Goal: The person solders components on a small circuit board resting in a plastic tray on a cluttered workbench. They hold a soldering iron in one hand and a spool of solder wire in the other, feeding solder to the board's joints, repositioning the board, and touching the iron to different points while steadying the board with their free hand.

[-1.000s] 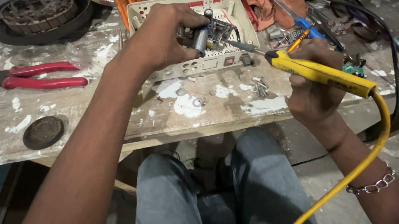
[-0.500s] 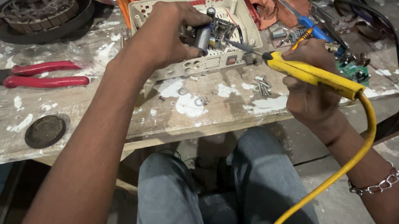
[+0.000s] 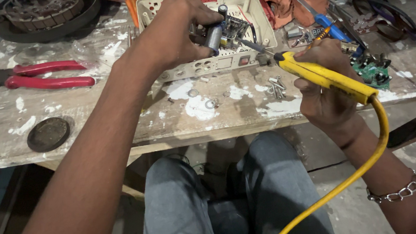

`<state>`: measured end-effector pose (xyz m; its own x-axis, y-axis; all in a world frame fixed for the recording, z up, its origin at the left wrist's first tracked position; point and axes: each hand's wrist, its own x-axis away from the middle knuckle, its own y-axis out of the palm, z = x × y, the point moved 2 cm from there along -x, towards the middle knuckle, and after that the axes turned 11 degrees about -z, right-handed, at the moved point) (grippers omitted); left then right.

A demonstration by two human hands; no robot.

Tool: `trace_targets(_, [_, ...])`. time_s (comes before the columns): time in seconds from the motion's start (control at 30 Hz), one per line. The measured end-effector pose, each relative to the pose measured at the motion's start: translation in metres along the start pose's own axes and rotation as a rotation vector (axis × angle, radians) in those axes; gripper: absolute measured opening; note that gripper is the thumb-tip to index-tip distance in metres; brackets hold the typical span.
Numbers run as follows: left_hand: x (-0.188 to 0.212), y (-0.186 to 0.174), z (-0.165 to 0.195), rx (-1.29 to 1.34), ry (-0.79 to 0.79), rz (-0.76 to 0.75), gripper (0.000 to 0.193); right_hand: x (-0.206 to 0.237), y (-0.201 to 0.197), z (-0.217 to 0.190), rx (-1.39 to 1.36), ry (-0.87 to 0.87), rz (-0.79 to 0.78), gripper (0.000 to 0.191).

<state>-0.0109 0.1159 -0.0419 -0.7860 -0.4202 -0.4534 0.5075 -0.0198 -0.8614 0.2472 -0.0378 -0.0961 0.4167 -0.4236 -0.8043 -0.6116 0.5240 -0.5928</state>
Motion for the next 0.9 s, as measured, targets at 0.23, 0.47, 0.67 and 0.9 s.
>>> trace_targets(0.23, [-0.0012,0.0006,-0.0009,-0.012,-0.009,-0.016,0.058,0.0013,-0.0008,-0.0001,0.003,0.051,-0.024,0.016])
trace_targets(0.47, [-0.0016,0.0005,0.0021,-0.014,-0.033,-0.02,0.057,0.002,-0.001,0.0005,0.005,0.021,-0.037,0.019])
trace_targets(0.67, [-0.0015,-0.0011,0.0032,-0.011,-0.039,-0.023,0.058,-0.0008,-0.0029,-0.0041,0.033,0.026,-0.033,0.016])
trace_targets(0.9, [-0.0012,0.0,0.0014,-0.019,-0.033,-0.016,0.059,-0.0023,-0.0023,-0.0051,0.039,0.006,-0.019,0.017])
